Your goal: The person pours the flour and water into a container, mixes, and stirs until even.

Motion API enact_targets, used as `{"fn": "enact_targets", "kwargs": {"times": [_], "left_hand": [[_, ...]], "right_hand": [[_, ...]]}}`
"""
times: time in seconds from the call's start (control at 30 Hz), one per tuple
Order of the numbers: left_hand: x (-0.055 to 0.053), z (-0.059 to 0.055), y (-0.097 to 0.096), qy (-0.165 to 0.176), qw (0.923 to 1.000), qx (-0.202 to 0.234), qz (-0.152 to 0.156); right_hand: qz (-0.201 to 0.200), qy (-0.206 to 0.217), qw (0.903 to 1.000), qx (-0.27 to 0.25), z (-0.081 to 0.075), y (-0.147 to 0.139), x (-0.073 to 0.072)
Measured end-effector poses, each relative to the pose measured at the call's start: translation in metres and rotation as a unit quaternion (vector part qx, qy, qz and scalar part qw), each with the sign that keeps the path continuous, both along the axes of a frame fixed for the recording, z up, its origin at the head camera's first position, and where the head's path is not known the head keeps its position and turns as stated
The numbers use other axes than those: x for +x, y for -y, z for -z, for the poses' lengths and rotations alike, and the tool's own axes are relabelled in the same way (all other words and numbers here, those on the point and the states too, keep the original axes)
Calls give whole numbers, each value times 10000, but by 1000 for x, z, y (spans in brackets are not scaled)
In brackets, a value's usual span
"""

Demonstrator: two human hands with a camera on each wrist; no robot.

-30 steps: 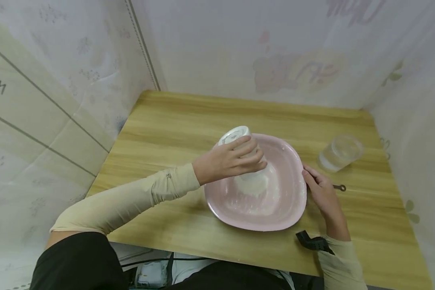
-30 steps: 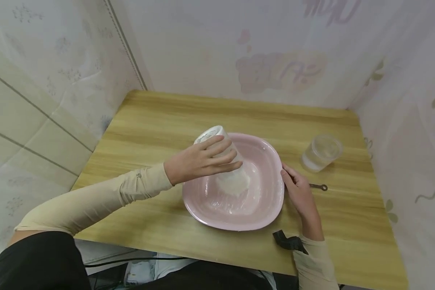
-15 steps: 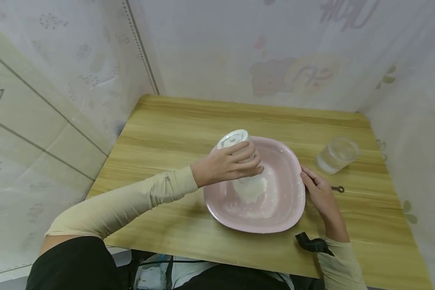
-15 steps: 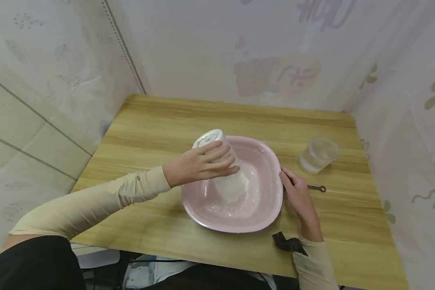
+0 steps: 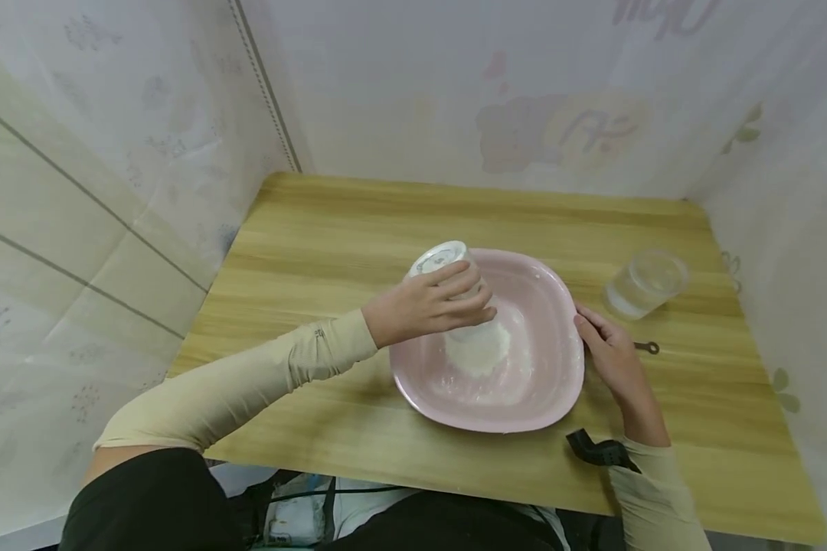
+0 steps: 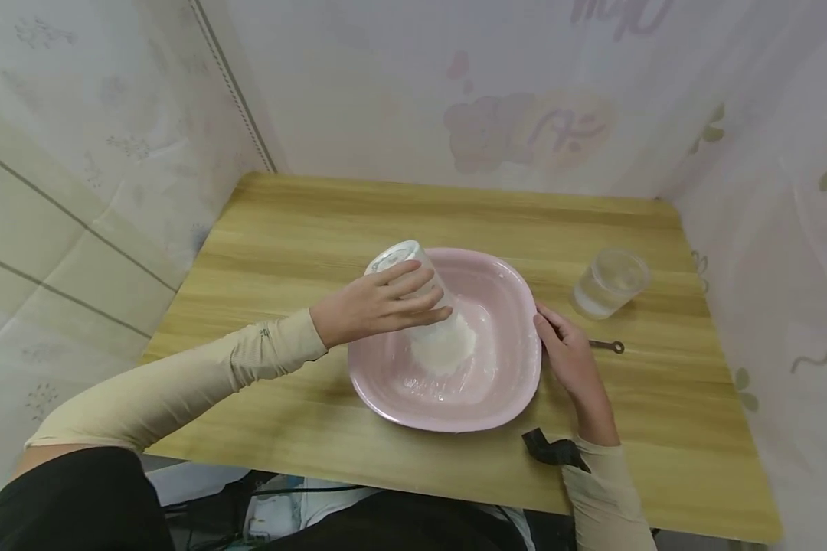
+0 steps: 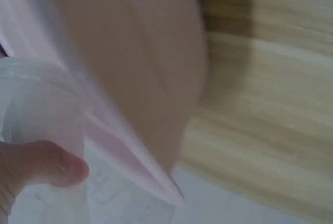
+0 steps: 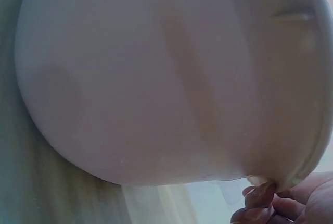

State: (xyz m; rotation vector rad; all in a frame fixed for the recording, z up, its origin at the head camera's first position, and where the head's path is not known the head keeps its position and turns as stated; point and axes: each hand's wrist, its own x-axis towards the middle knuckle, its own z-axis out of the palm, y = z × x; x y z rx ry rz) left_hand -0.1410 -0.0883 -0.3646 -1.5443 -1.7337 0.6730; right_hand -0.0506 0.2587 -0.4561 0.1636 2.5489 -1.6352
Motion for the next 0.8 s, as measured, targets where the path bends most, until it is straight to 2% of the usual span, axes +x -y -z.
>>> {"fn": "enact_targets", "kwargs": {"times": [0.13, 0.37, 0.6, 0.8], "left_hand": [[-2, -4, 2, -79, 9997, 37, -217], [1, -2, 1, 207, 9997, -36, -83], [8, -6, -1, 81, 9996, 130, -247], [12, 3, -5, 285, 9994, 184, -70]], "right_hand": [[10, -1, 10000, -6, -1, 1, 0], [40, 95, 9998, 164, -2, -2, 5], [-76, -22, 9999, 106, 0, -3, 4], [-1, -29, 10000, 42, 0, -2, 8]]}}
